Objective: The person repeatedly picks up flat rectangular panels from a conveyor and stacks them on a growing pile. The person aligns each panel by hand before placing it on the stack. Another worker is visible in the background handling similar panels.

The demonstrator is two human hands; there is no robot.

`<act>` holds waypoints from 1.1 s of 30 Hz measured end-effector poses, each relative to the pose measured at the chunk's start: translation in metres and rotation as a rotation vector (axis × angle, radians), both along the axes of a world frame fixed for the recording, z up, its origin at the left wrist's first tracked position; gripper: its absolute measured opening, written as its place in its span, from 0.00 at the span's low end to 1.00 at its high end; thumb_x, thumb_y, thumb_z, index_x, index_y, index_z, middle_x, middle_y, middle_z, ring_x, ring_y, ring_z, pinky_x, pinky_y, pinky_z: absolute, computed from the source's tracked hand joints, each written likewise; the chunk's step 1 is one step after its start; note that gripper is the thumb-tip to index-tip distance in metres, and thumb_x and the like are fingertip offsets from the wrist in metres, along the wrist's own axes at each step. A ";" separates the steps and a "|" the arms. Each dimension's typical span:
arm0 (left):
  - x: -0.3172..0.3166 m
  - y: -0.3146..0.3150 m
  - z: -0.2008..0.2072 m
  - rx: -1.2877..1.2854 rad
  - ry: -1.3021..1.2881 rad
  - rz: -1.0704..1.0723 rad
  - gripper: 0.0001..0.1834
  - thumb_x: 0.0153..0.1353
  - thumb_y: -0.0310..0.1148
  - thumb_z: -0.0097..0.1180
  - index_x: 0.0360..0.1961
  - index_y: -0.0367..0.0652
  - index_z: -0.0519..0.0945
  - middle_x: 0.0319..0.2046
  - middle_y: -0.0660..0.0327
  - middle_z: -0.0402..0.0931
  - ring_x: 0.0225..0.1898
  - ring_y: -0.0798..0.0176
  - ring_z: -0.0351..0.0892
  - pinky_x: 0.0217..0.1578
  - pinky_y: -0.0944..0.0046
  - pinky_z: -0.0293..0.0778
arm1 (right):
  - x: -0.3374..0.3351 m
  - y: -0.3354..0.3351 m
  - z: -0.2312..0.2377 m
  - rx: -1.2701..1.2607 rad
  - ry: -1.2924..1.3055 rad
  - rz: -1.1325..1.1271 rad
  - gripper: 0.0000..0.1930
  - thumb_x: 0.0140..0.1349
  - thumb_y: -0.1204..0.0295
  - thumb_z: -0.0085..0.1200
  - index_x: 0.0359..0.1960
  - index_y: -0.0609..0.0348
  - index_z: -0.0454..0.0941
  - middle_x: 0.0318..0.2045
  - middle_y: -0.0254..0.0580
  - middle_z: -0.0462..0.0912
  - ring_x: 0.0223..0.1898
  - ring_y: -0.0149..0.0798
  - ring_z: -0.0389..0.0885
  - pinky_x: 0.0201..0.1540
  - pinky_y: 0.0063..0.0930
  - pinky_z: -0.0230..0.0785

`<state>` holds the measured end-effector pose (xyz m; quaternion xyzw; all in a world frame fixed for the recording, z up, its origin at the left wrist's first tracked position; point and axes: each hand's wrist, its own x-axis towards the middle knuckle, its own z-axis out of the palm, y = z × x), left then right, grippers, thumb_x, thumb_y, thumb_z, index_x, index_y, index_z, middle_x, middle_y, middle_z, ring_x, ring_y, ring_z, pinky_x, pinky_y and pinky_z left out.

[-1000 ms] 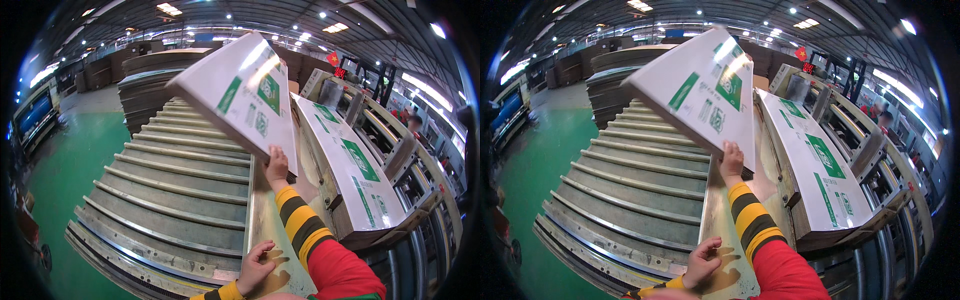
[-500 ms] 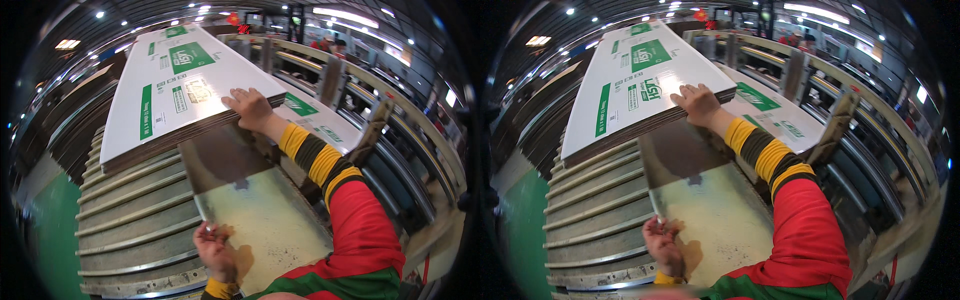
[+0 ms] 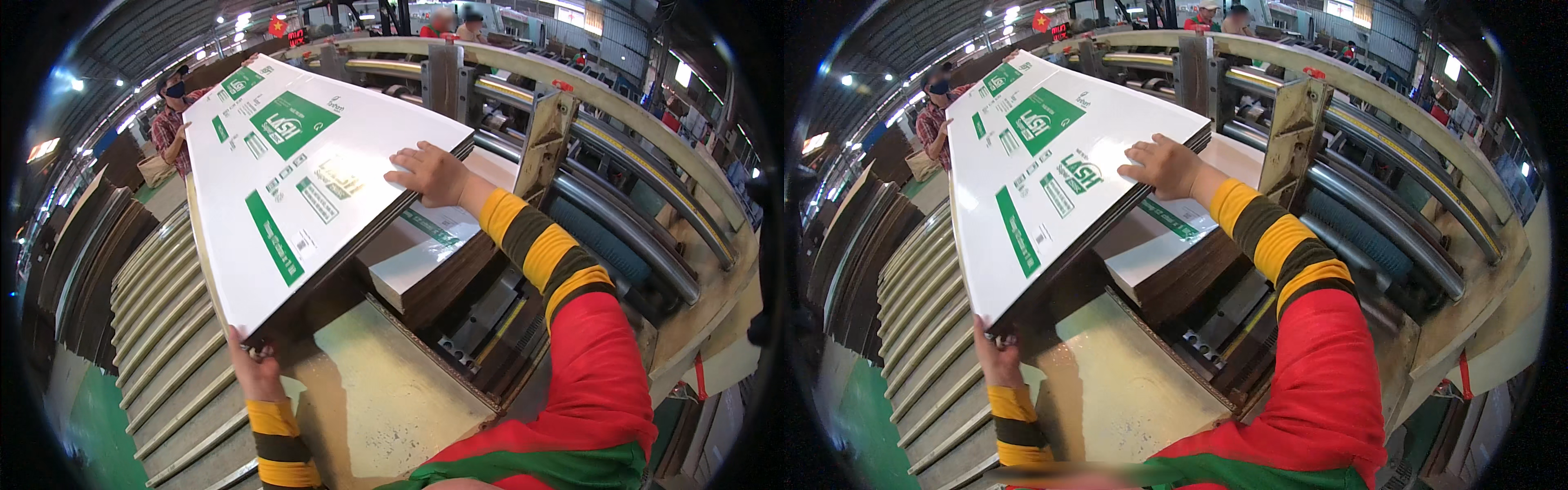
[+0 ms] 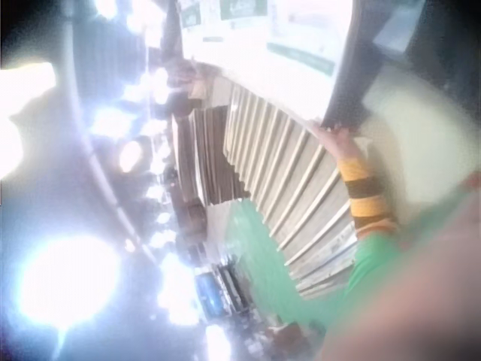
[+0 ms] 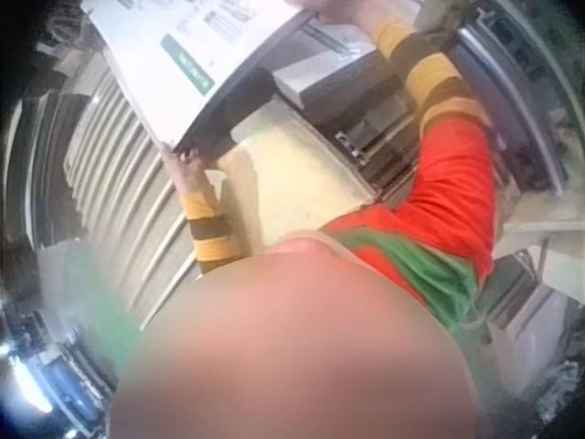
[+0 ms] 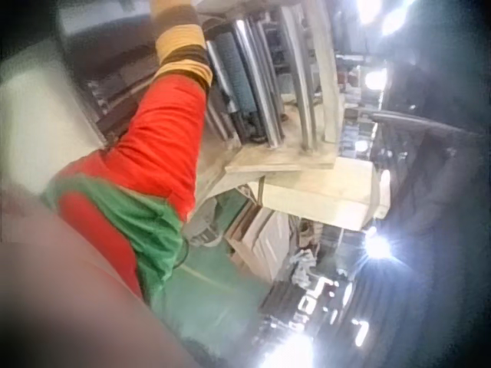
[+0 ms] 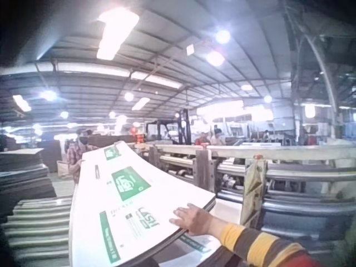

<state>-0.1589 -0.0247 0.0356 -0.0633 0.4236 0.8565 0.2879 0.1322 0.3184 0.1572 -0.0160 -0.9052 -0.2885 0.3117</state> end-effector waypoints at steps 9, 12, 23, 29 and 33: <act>0.036 0.044 0.058 -0.008 0.187 -0.634 0.12 0.62 0.40 0.55 0.40 0.44 0.77 0.32 0.59 0.81 0.31 0.60 0.82 0.32 0.55 0.80 | 0.133 -0.034 -0.038 -0.629 0.377 -0.273 0.27 0.49 0.79 0.55 0.56 0.53 0.74 0.59 0.45 0.74 0.63 0.46 0.70 0.66 0.44 0.59; 0.092 0.068 0.070 -0.115 0.211 -0.765 0.11 0.61 0.41 0.54 0.37 0.45 0.76 0.30 0.61 0.78 0.27 0.62 0.79 0.33 0.53 0.80 | 0.177 -0.103 -0.083 -0.852 0.518 -0.312 0.20 0.51 0.80 0.57 0.49 0.60 0.78 0.52 0.49 0.79 0.56 0.48 0.76 0.60 0.36 0.67; 0.152 0.107 0.067 -0.163 0.431 -0.713 0.36 0.53 0.41 0.59 0.52 0.26 0.57 0.50 0.47 0.62 0.53 0.57 0.65 0.57 0.60 0.63 | 0.137 -0.316 -0.133 -1.773 0.276 0.192 0.40 0.52 0.54 0.64 0.64 0.62 0.64 0.66 0.55 0.60 0.66 0.52 0.64 0.64 0.42 0.59; 0.171 0.134 0.037 -0.255 0.623 -0.715 0.45 0.55 0.49 0.57 0.57 0.20 0.52 0.58 0.41 0.54 0.62 0.48 0.56 0.65 0.59 0.50 | 0.131 -0.326 -0.138 -1.499 0.482 0.127 0.39 0.48 0.56 0.66 0.58 0.68 0.68 0.58 0.62 0.71 0.57 0.55 0.75 0.59 0.43 0.67; 0.172 0.138 0.018 -0.320 0.687 -0.746 0.58 0.56 0.54 0.56 0.65 0.16 0.38 0.69 0.34 0.34 0.73 0.44 0.33 0.71 0.59 0.34 | 0.132 -0.330 -0.132 -1.304 0.466 -0.076 0.27 0.45 0.67 0.65 0.48 0.67 0.75 0.46 0.57 0.80 0.49 0.54 0.80 0.52 0.39 0.72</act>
